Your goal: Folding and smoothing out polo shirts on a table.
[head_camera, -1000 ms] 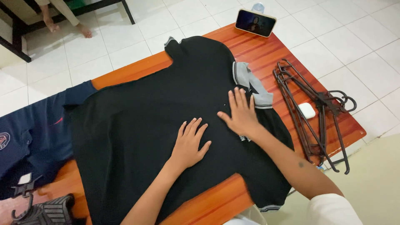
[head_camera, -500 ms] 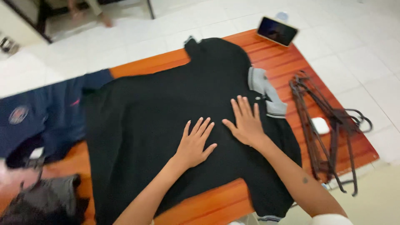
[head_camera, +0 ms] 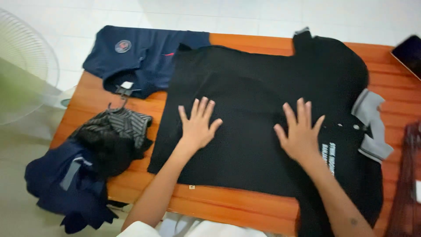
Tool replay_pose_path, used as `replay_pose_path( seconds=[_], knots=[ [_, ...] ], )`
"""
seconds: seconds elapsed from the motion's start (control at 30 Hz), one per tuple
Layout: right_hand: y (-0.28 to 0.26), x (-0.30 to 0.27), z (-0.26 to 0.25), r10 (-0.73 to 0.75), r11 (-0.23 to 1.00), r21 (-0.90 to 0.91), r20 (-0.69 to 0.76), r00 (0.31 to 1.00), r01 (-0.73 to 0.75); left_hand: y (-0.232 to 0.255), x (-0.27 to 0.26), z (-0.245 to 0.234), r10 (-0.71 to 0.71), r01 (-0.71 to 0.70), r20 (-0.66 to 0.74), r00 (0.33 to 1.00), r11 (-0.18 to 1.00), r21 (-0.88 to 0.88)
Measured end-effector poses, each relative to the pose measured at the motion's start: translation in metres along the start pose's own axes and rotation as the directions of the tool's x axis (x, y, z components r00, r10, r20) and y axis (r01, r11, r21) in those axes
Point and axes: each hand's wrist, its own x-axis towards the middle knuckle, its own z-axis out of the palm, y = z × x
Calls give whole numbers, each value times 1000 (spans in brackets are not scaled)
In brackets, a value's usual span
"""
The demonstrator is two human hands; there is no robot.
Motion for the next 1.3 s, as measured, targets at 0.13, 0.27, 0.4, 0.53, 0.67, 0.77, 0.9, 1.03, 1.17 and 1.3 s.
replay_pose_path(
  seconds=[0.13,0.27,0.4,0.53,0.67,0.77,0.9,1.03,1.17,1.3],
  knots=[
    [-20,-8,19,-182,983,3,-59,982,182,-34,-2,-4,-314,319,-77,946,946,65],
    [-17,-7,20,-205,978,35,-14,979,205,-9,-10,-5,-311,321,-109,944,943,86],
    [-11,-6,29,-214,977,4,-47,976,215,24,-16,-15,-45,44,-62,997,999,-20],
    [-10,-4,37,-189,978,-93,-27,982,186,-4,-5,-48,-255,221,-213,943,960,-173],
    [-8,-7,30,-220,975,-20,-38,975,220,-65,-2,-46,-418,432,-274,866,902,-9],
    [-8,-7,27,-234,972,-7,-71,970,234,-74,-6,-48,-539,509,-143,830,837,-202],
    [-1,-6,29,-246,969,-13,-53,968,246,-70,-7,-52,-585,577,-94,806,811,-96],
    [-2,-8,21,-260,962,79,-47,964,263,-85,-8,-35,-589,586,-16,808,806,-87],
    [-1,-8,24,-245,968,41,-45,968,247,-96,-5,-12,-477,457,-197,857,879,-137],
    [3,-6,32,-234,972,-23,-28,972,234,-100,1,-28,-519,472,-325,790,854,-218]
  ],
)
